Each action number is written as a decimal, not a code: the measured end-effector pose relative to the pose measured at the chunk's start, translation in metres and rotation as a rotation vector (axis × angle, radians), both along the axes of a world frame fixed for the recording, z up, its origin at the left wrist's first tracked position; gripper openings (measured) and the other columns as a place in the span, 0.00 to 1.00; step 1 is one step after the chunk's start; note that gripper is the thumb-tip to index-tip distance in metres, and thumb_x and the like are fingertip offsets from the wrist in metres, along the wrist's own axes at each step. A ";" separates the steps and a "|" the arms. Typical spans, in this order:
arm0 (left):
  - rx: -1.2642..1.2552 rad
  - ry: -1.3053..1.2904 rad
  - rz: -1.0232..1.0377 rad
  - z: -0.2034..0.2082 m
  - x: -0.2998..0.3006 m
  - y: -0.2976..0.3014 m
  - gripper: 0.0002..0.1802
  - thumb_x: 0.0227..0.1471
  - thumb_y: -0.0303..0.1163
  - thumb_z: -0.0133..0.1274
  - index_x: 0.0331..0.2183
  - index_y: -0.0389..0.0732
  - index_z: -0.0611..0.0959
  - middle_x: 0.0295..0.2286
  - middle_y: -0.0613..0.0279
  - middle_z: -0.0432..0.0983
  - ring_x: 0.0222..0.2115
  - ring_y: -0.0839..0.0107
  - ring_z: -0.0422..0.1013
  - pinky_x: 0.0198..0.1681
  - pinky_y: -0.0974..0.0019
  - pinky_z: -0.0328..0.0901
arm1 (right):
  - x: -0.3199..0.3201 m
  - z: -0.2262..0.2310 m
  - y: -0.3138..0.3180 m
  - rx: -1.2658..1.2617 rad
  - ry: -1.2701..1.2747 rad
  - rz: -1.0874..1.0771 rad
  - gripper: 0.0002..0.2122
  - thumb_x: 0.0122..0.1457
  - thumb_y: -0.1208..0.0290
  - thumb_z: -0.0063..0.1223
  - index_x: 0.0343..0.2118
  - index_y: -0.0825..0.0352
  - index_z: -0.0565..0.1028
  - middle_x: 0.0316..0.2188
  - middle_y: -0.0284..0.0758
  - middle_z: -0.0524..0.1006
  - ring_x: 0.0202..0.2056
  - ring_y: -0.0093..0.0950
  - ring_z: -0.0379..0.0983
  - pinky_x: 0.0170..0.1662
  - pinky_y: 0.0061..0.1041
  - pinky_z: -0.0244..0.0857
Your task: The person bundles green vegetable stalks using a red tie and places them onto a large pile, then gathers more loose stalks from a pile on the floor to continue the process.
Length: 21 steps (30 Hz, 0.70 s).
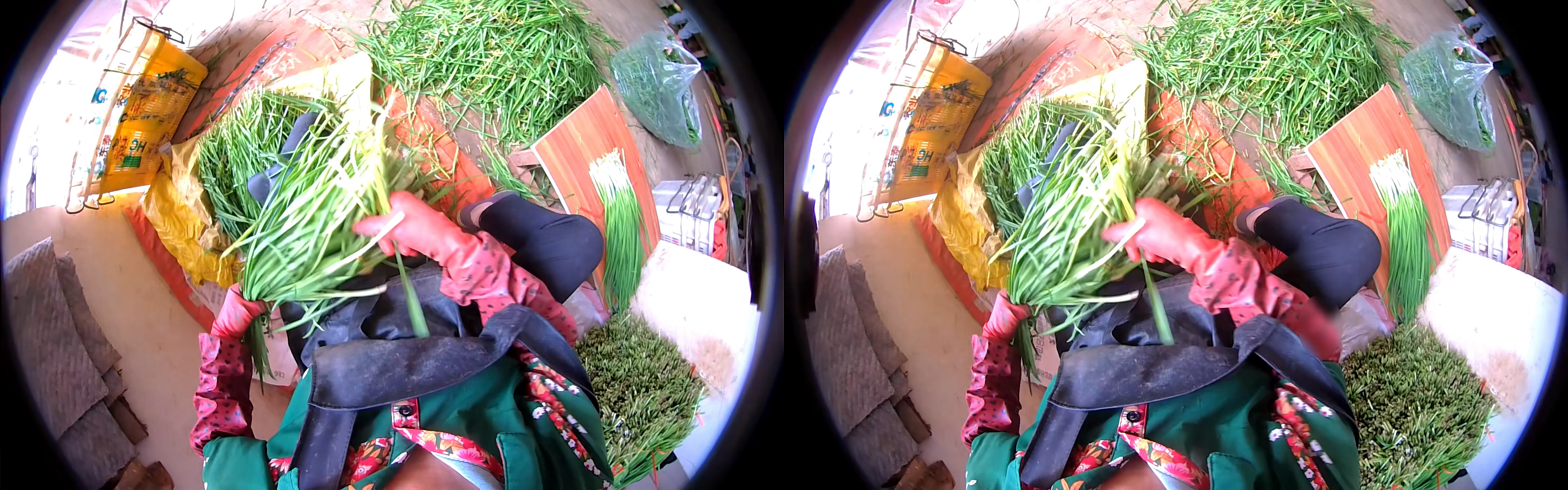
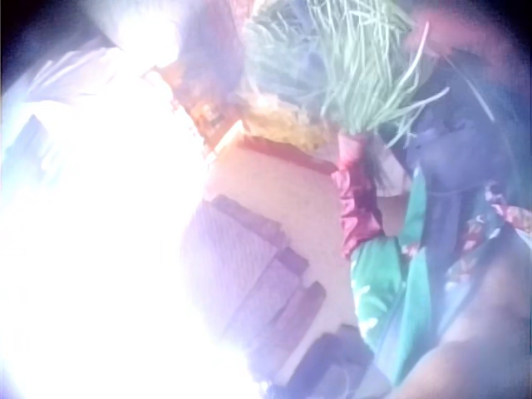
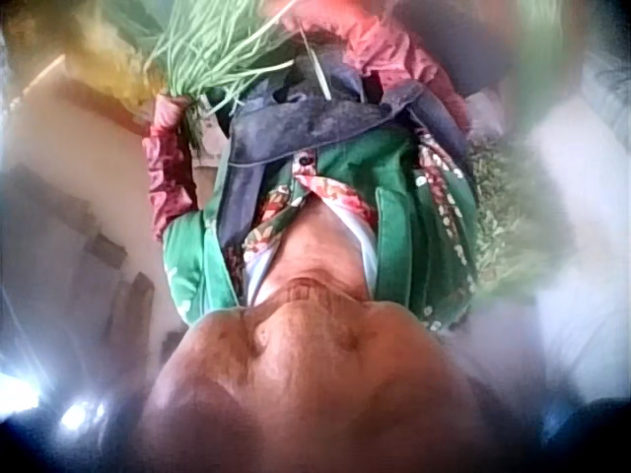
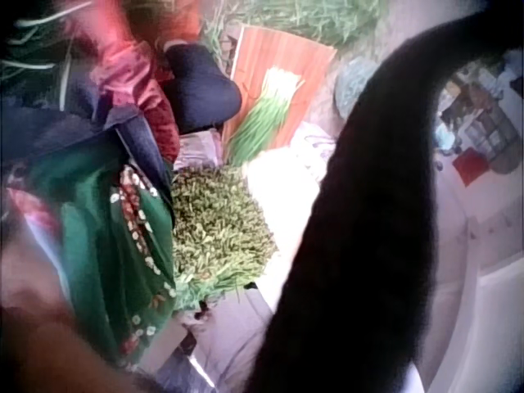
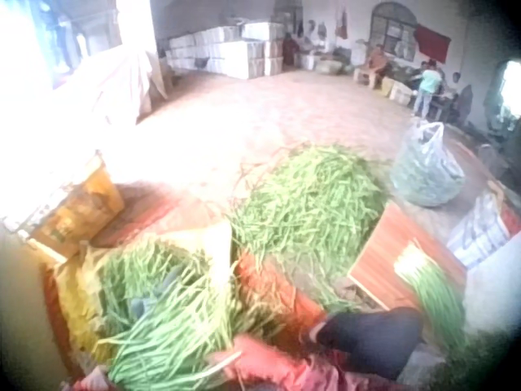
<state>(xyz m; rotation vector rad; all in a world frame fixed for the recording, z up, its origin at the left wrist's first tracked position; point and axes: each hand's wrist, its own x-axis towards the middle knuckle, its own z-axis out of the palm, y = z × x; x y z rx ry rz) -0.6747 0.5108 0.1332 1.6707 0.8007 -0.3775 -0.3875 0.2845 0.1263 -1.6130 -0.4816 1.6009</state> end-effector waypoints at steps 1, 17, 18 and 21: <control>-0.029 -0.030 0.007 -0.002 0.001 -0.002 0.16 0.42 0.22 0.56 0.38 0.36 0.79 0.33 0.66 0.77 0.33 0.78 0.70 0.38 0.71 0.65 | -0.002 -0.004 -0.009 0.050 0.036 -0.030 0.12 0.49 0.62 0.55 0.23 0.68 0.74 0.14 0.31 0.71 0.11 0.19 0.62 0.14 0.20 0.54; 0.014 -0.134 -0.083 -0.004 0.013 -0.001 0.17 0.46 0.21 0.53 0.42 0.34 0.77 0.36 0.62 0.77 0.35 0.75 0.71 0.41 0.71 0.65 | 0.021 -0.079 -0.015 0.143 -0.581 -0.152 0.18 0.45 0.62 0.54 0.35 0.71 0.75 0.30 0.47 0.77 0.33 0.42 0.74 0.38 0.36 0.66; 0.000 -0.115 -0.093 -0.003 0.015 0.000 0.17 0.46 0.22 0.53 0.42 0.34 0.77 0.36 0.62 0.77 0.35 0.77 0.71 0.41 0.71 0.65 | 0.018 -0.099 -0.016 0.022 -0.600 -0.184 0.17 0.45 0.62 0.53 0.34 0.72 0.75 0.30 0.50 0.76 0.33 0.44 0.74 0.38 0.37 0.66; -0.048 -0.060 -0.036 0.011 0.014 -0.004 0.15 0.47 0.24 0.55 0.40 0.33 0.79 0.35 0.63 0.78 0.35 0.79 0.70 0.42 0.72 0.64 | 0.055 -0.088 -0.050 -0.247 -0.498 -0.395 0.10 0.53 0.66 0.47 0.30 0.69 0.75 0.25 0.43 0.76 0.25 0.36 0.74 0.27 0.34 0.67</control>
